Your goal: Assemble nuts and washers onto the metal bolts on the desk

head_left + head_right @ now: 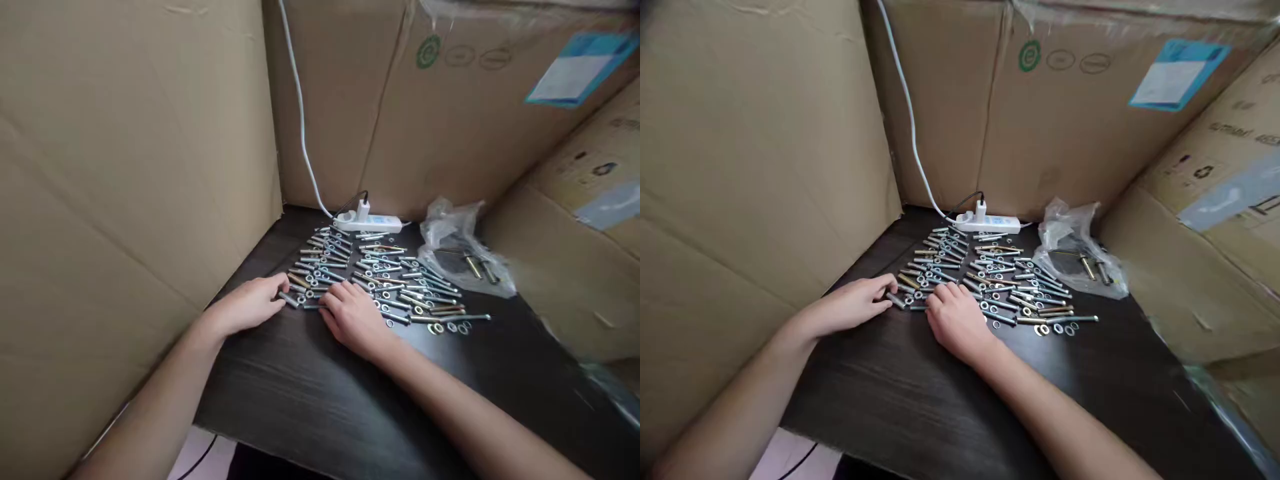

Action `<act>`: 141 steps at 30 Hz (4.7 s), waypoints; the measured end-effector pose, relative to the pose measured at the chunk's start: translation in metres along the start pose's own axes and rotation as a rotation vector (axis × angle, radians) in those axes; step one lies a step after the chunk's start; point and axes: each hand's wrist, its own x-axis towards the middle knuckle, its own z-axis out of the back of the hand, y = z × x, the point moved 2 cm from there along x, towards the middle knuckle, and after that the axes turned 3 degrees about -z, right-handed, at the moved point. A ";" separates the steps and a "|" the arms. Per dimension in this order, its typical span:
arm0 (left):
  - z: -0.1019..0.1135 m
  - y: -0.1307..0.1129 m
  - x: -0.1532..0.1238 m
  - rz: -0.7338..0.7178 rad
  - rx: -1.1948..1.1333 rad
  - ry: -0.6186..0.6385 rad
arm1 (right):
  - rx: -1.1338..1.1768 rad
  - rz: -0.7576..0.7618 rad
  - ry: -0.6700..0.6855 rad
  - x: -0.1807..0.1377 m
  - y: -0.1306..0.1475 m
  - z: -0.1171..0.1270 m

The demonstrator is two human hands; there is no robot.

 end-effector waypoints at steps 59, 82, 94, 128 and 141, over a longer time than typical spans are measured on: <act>0.006 -0.136 0.032 -0.593 -0.188 -0.404 | -0.102 -0.811 -0.382 -0.100 -0.209 0.058; -0.032 -0.098 0.053 -0.692 -0.225 -0.498 | -0.147 -1.255 -0.198 -0.130 -0.289 0.024; -0.032 -0.106 0.051 -0.750 -0.157 -0.464 | -0.201 -1.146 -0.274 -0.124 -0.284 0.024; -0.036 -0.110 0.052 -0.598 -0.141 -0.350 | 0.468 -0.214 -0.250 -0.061 -0.095 0.059; -0.047 -0.114 0.055 -0.574 -0.102 -0.140 | 0.648 -0.303 0.000 -0.072 -0.075 0.034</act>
